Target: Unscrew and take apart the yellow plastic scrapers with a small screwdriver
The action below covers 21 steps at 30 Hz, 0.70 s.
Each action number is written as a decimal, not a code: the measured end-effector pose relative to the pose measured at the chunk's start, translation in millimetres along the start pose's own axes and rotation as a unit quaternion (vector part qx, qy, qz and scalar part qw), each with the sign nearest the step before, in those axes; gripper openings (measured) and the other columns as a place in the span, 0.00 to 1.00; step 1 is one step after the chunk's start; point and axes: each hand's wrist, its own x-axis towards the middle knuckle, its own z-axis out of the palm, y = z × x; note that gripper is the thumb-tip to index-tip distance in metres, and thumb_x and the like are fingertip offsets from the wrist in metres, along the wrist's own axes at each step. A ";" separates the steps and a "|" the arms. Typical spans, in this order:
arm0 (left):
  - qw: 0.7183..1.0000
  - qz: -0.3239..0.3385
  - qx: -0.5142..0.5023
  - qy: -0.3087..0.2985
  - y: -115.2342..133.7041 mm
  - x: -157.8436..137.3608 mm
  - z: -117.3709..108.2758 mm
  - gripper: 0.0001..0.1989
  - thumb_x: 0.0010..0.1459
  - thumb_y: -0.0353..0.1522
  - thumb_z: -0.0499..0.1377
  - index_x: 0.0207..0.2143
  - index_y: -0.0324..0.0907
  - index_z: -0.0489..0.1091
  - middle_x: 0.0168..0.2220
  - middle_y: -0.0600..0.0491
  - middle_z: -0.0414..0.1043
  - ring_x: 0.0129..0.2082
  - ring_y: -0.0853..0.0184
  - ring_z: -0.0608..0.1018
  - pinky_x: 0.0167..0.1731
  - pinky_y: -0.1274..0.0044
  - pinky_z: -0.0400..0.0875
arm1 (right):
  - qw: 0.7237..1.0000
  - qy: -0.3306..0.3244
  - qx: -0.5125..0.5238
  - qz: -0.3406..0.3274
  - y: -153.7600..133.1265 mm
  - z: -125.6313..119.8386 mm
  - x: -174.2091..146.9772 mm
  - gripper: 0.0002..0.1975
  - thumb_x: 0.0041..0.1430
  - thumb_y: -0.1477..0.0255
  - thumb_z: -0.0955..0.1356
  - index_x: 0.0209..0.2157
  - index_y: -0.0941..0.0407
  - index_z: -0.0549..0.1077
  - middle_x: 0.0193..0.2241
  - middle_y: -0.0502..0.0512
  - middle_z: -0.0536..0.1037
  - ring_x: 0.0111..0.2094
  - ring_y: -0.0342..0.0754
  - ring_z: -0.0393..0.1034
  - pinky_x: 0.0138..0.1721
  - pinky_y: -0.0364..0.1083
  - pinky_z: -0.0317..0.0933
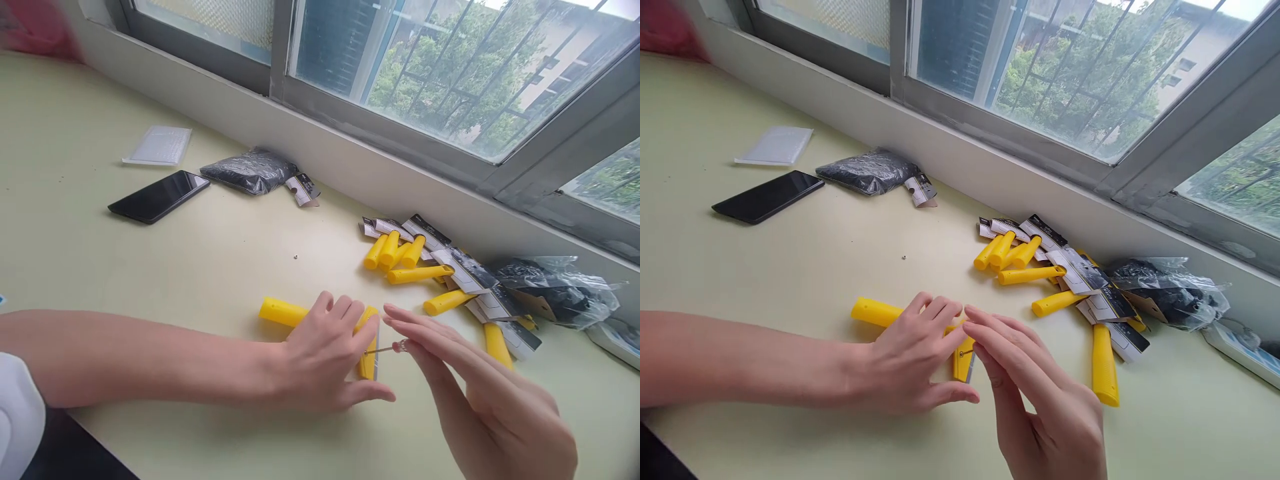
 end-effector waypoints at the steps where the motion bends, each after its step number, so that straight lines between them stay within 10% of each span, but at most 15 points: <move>1: 0.999 0.005 -0.034 0.012 1.0 1.9 -4.2 0.32 0.65 0.55 0.49 0.50 0.36 0.69 0.47 0.39 0.70 0.44 0.51 0.71 0.45 0.59 0.66 | 1.000 -0.008 0.006 -0.011 1.8 -0.9 0.9 0.21 0.63 0.85 0.66 0.52 0.51 0.77 0.50 0.49 0.81 0.49 0.48 0.78 0.59 0.46 0.67; 8: 0.900 0.020 -0.436 0.016 1.1 32.5 -42.1 0.09 0.70 0.29 0.52 0.43 0.40 0.72 0.45 0.48 0.77 0.44 0.65 0.77 0.45 0.75 0.72 | 0.996 -0.083 0.041 0.017 12.5 -13.3 5.0 0.26 0.70 0.80 0.61 0.65 0.47 0.65 0.64 0.50 0.67 0.65 0.52 0.62 0.71 0.58 0.48; 12: 0.865 -0.064 -0.498 0.025 -7.7 41.1 -39.6 0.06 0.67 0.29 0.57 0.42 0.38 0.74 0.40 0.49 0.79 0.40 0.66 0.81 0.43 0.75 0.75 | 0.978 -0.085 0.131 0.135 24.6 -0.4 -3.4 0.30 0.72 0.69 0.63 0.71 0.44 0.52 0.68 0.52 0.61 0.69 0.53 0.54 0.67 0.58 0.57; 15: 0.860 -0.117 -0.493 0.059 -15.0 43.6 -35.2 0.05 0.63 0.31 0.62 0.40 0.38 0.74 0.37 0.50 0.80 0.38 0.66 0.82 0.42 0.75 0.77 | 0.969 -0.026 0.161 0.187 38.1 25.4 -16.3 0.30 0.69 0.63 0.66 0.68 0.47 0.55 0.67 0.57 0.63 0.66 0.55 0.59 0.62 0.58 0.62; 21: 0.913 -0.111 -0.385 0.079 -22.0 44.8 -31.7 0.14 0.64 0.32 0.61 0.51 0.45 0.75 0.34 0.55 0.80 0.32 0.70 0.80 0.36 0.77 0.77 | 0.980 -0.108 0.089 0.141 43.0 57.5 -28.6 0.15 0.68 0.67 0.66 0.54 0.52 0.69 0.52 0.60 0.76 0.55 0.56 0.70 0.53 0.56 0.68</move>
